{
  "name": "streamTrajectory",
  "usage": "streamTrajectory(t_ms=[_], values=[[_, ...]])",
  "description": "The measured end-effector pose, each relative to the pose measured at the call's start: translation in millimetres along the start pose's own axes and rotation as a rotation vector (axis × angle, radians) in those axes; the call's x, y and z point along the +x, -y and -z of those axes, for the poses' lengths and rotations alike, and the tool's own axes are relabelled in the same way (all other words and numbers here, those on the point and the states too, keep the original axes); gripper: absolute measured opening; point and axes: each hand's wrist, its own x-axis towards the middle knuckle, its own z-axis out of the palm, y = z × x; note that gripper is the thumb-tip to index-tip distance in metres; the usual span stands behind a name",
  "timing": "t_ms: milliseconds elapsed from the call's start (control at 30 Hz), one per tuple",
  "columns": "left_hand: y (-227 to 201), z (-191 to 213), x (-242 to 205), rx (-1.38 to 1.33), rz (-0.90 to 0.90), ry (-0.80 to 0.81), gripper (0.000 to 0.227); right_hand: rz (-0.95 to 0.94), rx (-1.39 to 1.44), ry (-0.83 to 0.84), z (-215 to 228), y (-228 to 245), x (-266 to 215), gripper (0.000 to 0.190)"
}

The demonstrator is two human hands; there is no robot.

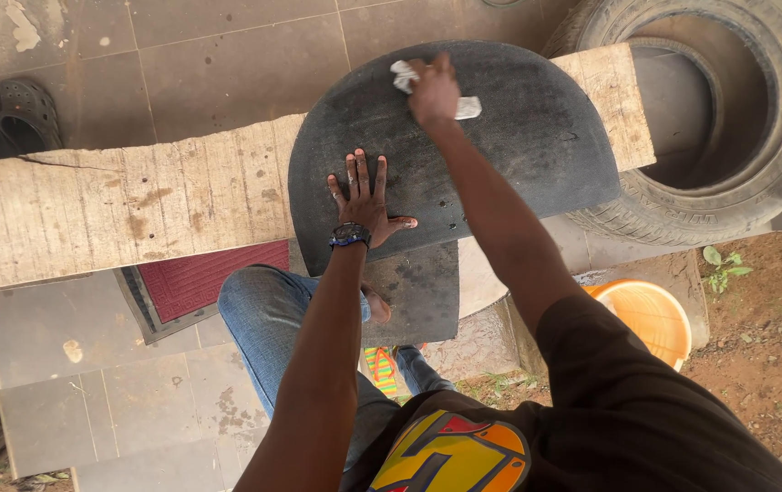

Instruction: The person wipes a rubber mat with a cloth, rinses the cloth in a bucket of water, and then continues wiping the mat and other similar items.

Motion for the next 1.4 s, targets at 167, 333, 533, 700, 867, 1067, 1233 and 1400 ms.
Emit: streamTrajectory(t_ms=[167,333,533,700,867,1067,1233,1400], values=[[1,0,2,0.017,-0.011,-0.006,0.146,-0.197,-0.122,-0.154,37,-118,9,0.035],[2,-1,3,0.005,-0.014,-0.007,0.144,-0.319,-0.161,-0.26,72,-189,-12,0.039],[4,-4,4,-0.007,-0.021,-0.011,0.145,-0.347,-0.138,-0.337,91,-195,-46,0.04],[3,-5,6,0.001,-0.007,0.007,0.146,-0.397,-0.09,-0.209,104,-201,-46,0.043],[6,-7,7,-0.014,-0.004,0.035,0.148,-0.319,0.0,-0.21,103,-206,-71,0.043],[10,-5,2,0.048,-0.019,0.051,0.162,-0.206,-0.082,-0.321,102,-183,-102,0.041],[1,-3,-2,0.082,-0.037,0.051,0.171,-0.242,-0.093,-0.291,95,-158,-141,0.04],[-40,-14,-14,0.073,-0.039,0.074,0.176,-0.077,0.029,-0.304,75,-106,-186,0.041]])
